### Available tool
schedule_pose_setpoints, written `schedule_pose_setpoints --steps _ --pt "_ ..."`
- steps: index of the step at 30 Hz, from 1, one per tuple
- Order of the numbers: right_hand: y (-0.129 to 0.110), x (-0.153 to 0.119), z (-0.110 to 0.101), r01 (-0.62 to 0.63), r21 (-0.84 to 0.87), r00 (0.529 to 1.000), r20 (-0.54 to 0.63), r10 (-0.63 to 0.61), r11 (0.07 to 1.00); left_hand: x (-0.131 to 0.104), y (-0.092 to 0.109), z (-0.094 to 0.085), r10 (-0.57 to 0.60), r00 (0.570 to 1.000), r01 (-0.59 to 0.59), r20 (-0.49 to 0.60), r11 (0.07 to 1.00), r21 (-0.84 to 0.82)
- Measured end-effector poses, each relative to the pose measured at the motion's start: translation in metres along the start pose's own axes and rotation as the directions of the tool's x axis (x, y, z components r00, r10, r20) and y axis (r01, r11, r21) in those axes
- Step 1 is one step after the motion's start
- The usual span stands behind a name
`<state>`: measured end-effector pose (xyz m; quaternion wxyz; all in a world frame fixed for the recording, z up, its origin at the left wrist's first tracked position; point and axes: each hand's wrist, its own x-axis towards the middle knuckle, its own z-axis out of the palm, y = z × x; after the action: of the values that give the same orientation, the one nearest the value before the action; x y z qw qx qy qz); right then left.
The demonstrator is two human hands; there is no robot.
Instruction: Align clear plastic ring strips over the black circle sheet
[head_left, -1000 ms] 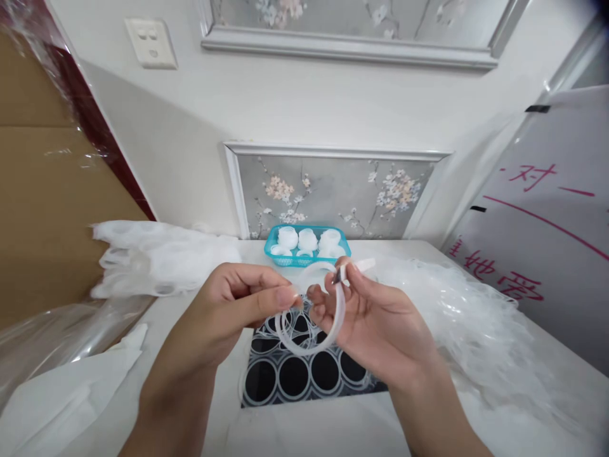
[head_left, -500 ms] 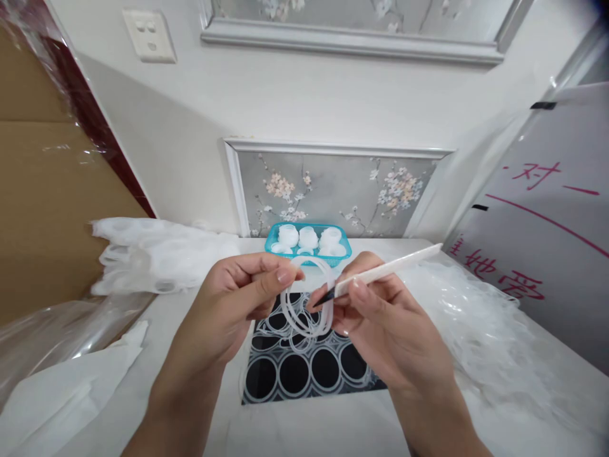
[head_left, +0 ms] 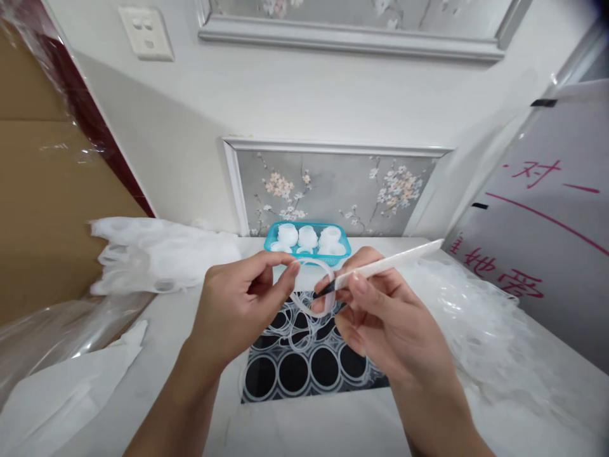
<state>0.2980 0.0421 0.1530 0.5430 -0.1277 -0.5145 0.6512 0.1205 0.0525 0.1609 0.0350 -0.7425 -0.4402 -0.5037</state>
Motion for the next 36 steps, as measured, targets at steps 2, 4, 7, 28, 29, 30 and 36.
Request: schedule_pose_setpoints --steps 2,4,7,28,29,30,36 --pt "0.0 0.001 -0.001 -0.017 -0.013 1.0 -0.004 0.017 1.0 0.001 -0.001 -0.001 -0.073 0.994 0.078 0.079 0.995 -0.061" --pt "0.001 0.003 -0.003 -0.036 -0.022 0.999 -0.014 0.036 0.999 0.001 -0.002 -0.002 -0.116 0.975 0.139 0.19 0.984 -0.113" --pt "0.004 0.006 -0.004 -0.063 -0.037 0.998 -0.015 0.062 0.997 0.002 -0.002 -0.002 -0.135 0.942 0.189 0.306 0.97 -0.154" --pt "0.001 0.007 -0.011 0.044 -0.278 0.999 -0.013 -0.049 0.96 0.011 -0.02 0.013 -0.24 0.954 0.26 0.177 0.961 -0.095" --pt "0.002 0.005 -0.01 0.061 -0.319 0.998 0.014 -0.06 0.946 0.011 -0.021 0.014 -0.263 0.95 0.29 0.167 0.943 -0.164" --pt "0.004 0.003 -0.008 0.077 -0.371 0.997 0.042 -0.066 0.925 0.011 -0.021 0.015 -0.286 0.947 0.315 0.15 0.919 -0.239" --pt "0.005 -0.01 0.011 0.341 -0.705 0.94 0.257 -0.224 0.622 0.009 -0.007 0.007 -0.355 0.931 0.221 -0.078 0.724 -0.653"
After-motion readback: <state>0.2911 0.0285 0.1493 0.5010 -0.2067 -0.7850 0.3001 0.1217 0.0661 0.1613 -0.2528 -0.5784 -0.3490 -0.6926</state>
